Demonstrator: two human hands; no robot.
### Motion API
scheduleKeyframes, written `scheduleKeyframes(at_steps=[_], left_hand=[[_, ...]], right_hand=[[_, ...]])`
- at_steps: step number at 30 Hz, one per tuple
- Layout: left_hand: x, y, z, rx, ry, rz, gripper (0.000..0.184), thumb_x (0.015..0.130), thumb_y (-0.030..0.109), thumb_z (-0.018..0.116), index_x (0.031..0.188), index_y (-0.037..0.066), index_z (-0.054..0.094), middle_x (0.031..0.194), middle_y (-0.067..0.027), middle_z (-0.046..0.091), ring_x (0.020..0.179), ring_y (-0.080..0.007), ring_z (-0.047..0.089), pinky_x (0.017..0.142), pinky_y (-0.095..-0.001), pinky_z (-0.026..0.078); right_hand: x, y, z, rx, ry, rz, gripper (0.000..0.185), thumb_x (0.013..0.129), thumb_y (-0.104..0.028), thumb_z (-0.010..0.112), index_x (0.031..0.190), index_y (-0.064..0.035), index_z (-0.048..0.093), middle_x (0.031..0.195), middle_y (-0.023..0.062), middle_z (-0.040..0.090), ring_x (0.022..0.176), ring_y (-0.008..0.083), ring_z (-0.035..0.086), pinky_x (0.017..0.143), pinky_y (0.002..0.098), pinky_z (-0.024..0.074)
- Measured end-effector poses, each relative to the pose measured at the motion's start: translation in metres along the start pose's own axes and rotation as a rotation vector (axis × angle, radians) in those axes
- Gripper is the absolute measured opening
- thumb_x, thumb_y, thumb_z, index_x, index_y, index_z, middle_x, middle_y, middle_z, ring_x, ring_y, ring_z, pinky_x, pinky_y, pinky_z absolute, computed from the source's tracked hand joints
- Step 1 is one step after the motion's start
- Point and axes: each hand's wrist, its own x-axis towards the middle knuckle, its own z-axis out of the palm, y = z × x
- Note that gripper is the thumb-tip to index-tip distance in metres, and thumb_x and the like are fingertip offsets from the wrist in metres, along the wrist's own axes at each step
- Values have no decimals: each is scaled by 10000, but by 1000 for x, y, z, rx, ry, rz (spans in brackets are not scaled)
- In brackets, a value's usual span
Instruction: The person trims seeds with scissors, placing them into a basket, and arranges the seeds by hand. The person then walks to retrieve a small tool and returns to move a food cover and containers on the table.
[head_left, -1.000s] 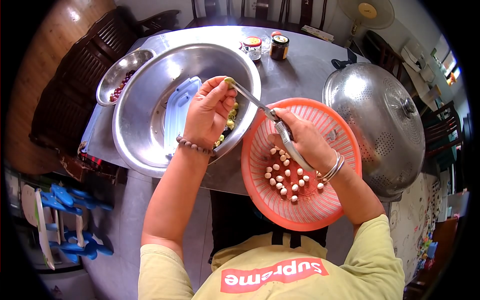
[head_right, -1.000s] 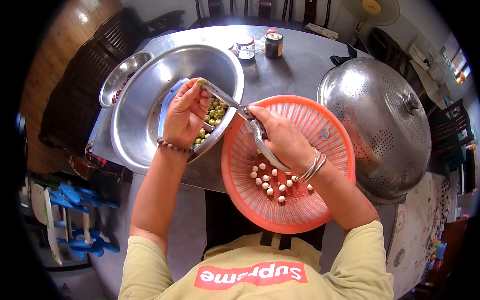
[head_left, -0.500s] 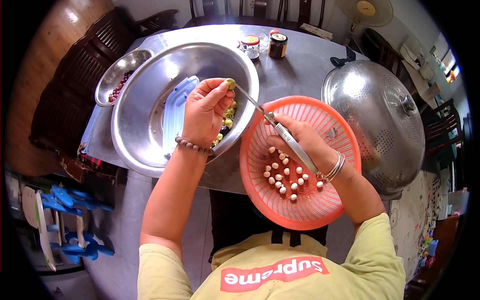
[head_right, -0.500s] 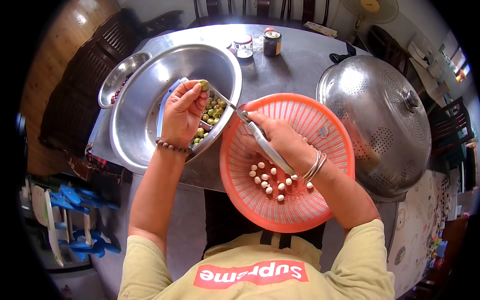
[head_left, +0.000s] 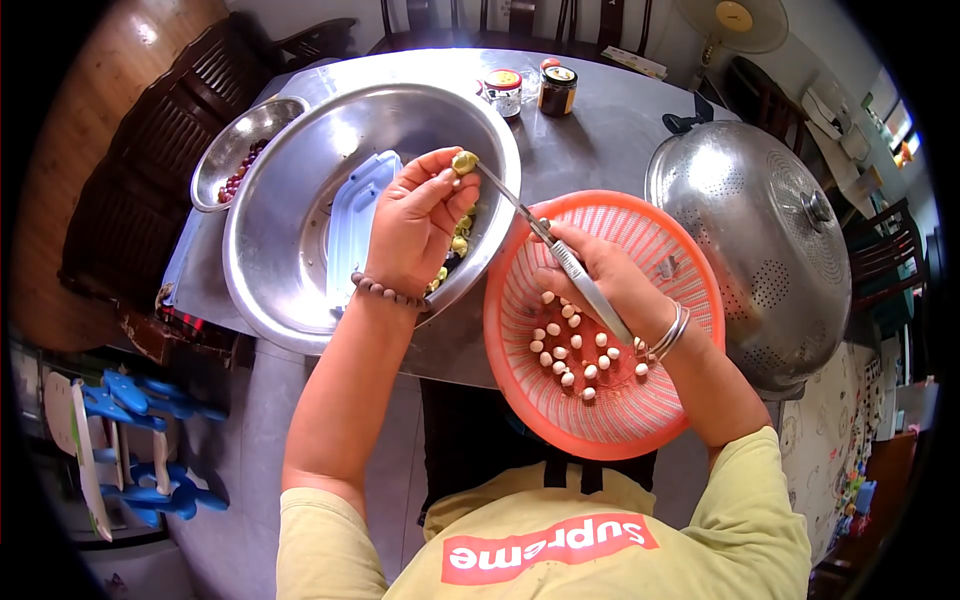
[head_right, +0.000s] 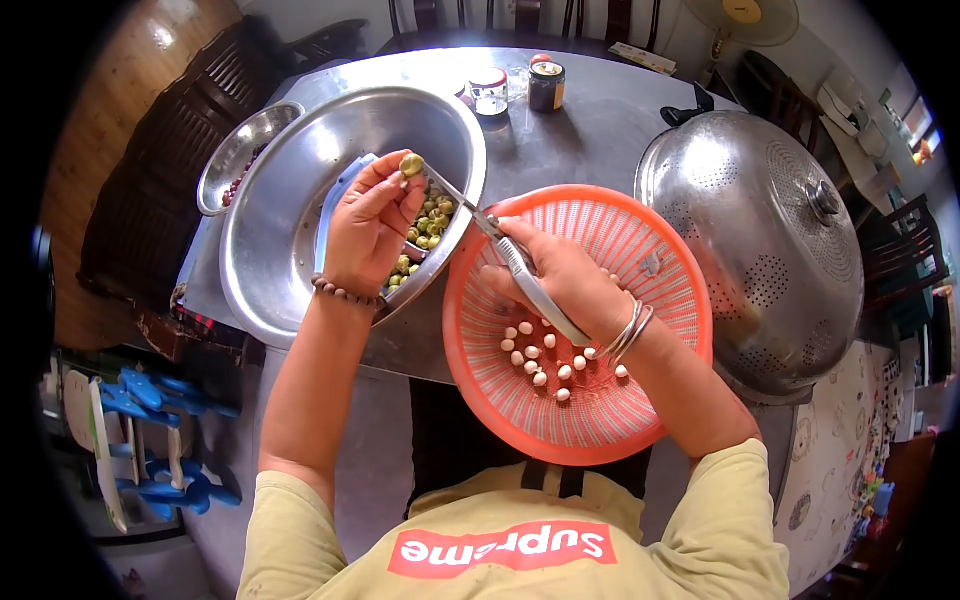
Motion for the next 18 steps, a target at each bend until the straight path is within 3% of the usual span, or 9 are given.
scheduleKeyframes(at_steps=[5,12,18], left_hand=[[2,-4,-5,7,-21,26,162,861,33,577,1021,9,570,906,-84,639,789,-137,622,698,-237,514],[-2,-3,2,226,57,99,164,861,26,579,1018,-18,594,883,-82,632,771,-130,609,683,-216,495],[-3,-8,6,410,103,205,155,854,31,589,995,-30,608,876,-90,651,734,-125,628,645,-220,517]], right_hand=[[1,2,0,-241,84,-111,495,810,-272,641,1180,18,485,660,79,542,621,102,537,607,266,442],[3,7,0,-66,7,-53,461,827,-274,619,1171,4,489,655,37,533,620,91,517,606,258,439],[-1,-2,0,25,-58,-36,308,859,-221,581,1068,-5,512,750,13,522,694,74,493,626,243,436]])
